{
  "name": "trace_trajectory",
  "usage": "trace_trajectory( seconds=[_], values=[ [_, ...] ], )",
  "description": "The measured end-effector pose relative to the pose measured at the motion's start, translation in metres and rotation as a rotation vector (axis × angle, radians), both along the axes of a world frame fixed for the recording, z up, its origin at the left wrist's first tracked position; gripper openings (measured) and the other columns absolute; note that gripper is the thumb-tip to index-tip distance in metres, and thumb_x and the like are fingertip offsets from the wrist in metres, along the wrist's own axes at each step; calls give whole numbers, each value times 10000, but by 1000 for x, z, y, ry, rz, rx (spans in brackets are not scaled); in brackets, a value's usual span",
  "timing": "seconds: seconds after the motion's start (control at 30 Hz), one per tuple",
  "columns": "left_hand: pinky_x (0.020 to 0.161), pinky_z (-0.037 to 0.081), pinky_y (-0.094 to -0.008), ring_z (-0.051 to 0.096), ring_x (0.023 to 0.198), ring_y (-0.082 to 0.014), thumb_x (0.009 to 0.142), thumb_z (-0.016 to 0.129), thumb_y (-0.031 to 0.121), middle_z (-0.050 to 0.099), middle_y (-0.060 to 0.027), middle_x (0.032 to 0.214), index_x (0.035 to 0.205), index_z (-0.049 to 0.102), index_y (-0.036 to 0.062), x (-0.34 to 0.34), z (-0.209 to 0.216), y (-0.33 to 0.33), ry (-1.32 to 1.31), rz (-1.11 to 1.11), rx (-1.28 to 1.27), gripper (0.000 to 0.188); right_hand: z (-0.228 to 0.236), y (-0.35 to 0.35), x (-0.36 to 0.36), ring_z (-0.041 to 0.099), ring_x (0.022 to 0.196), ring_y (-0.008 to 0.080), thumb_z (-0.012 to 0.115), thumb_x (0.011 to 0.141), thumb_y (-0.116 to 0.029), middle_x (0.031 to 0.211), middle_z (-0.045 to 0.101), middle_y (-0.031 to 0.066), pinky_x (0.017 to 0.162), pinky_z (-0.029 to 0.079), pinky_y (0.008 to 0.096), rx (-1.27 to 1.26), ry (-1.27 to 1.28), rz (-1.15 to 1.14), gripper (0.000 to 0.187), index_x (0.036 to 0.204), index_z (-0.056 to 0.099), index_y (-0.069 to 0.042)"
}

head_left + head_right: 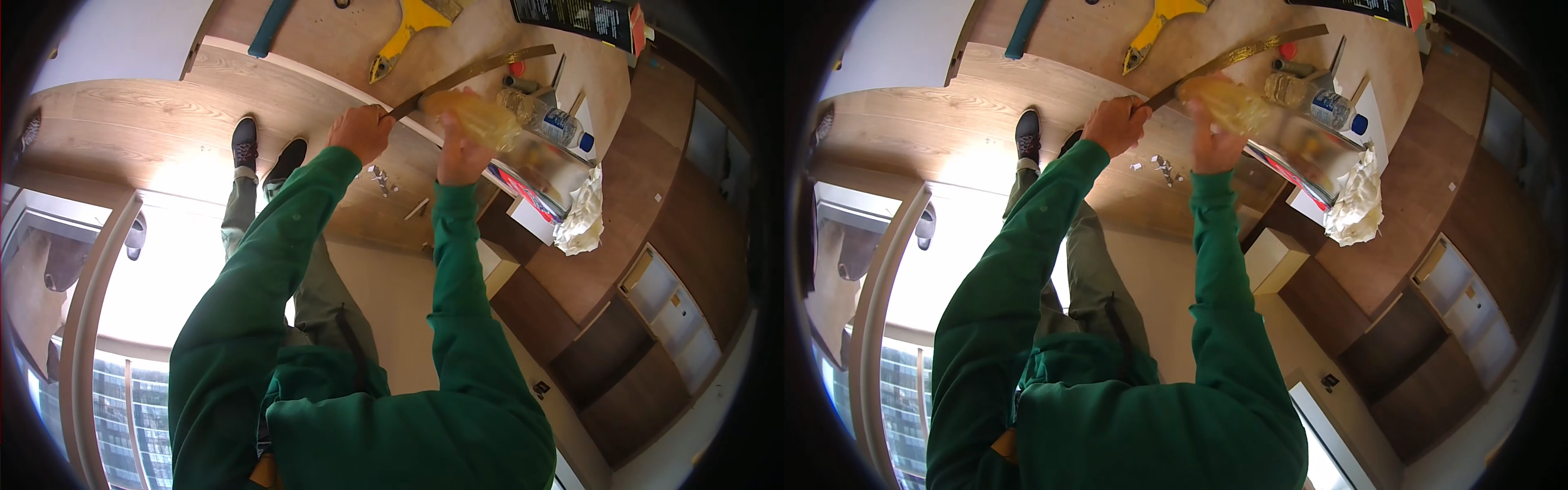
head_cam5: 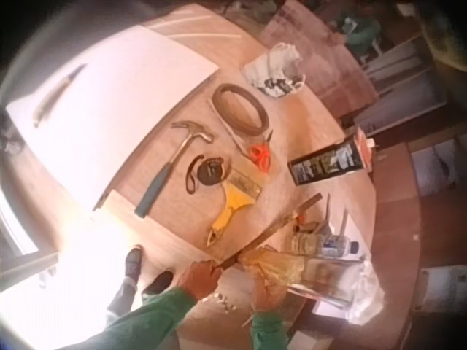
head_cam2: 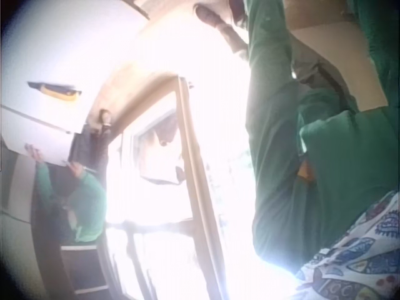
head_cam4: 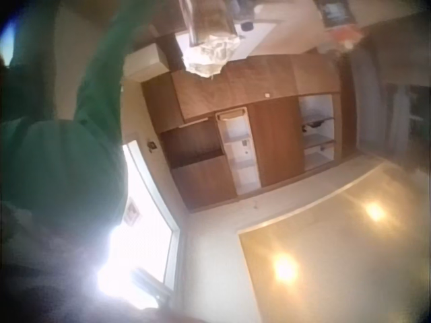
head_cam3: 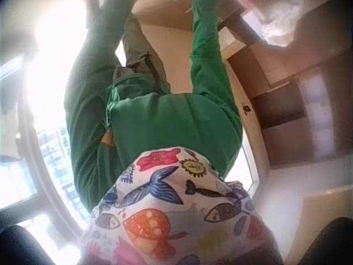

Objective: The person wipes a white board with a cloth, applies adhesive from a metal container, and then cuts a long wooden strip with shears before applying adhesive to it as well.

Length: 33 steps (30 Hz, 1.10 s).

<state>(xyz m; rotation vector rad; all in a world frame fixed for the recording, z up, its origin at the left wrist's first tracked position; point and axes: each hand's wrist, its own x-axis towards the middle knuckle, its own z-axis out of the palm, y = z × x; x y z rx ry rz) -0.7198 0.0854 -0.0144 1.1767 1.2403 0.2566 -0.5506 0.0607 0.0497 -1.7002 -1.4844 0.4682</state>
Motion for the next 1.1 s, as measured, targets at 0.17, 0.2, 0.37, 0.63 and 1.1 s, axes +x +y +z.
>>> trace_trajectory(
  seconds=[0.17,0.2,0.37,0.63,1.1],
  values=[
    [641,536,-335,656,547,-165,956,566,313,664,-51,640,888,676,44,2,4,1,-16,-30,53,298,1,14,15,647,1052,212,679,884,-9,1257,630,179,923,530,338,58,39,-152,399,1249,535,67],
    [642,536,-336,656,547,-164,957,564,311,662,-49,638,885,675,42,1,3,-1,-16,-28,46,299,4,23,19,646,1058,215,677,883,-8,1264,627,181,927,530,340,76,120,-188,400,1249,534,67],
    [641,533,-335,656,550,-161,965,557,305,651,-42,625,889,673,36,0,-3,0,-11,-15,42,302,1,11,14,644,1068,227,682,886,-19,1261,624,183,935,526,335,24,50,-96,412,1256,522,64],
    [638,532,-329,661,558,-158,957,563,296,653,-43,630,928,677,46,0,2,1,-11,-57,53,277,0,20,22,626,1121,242,686,866,6,1273,613,194,968,516,361,95,212,-203,461,1282,496,63],
    [637,530,-345,657,553,-173,957,556,301,650,-52,621,893,672,40,-1,-1,4,-11,-50,46,293,9,15,-15,604,1084,274,697,852,-73,1180,668,151,1018,421,415,42,33,-114,234,1069,691,15]
  ],
)
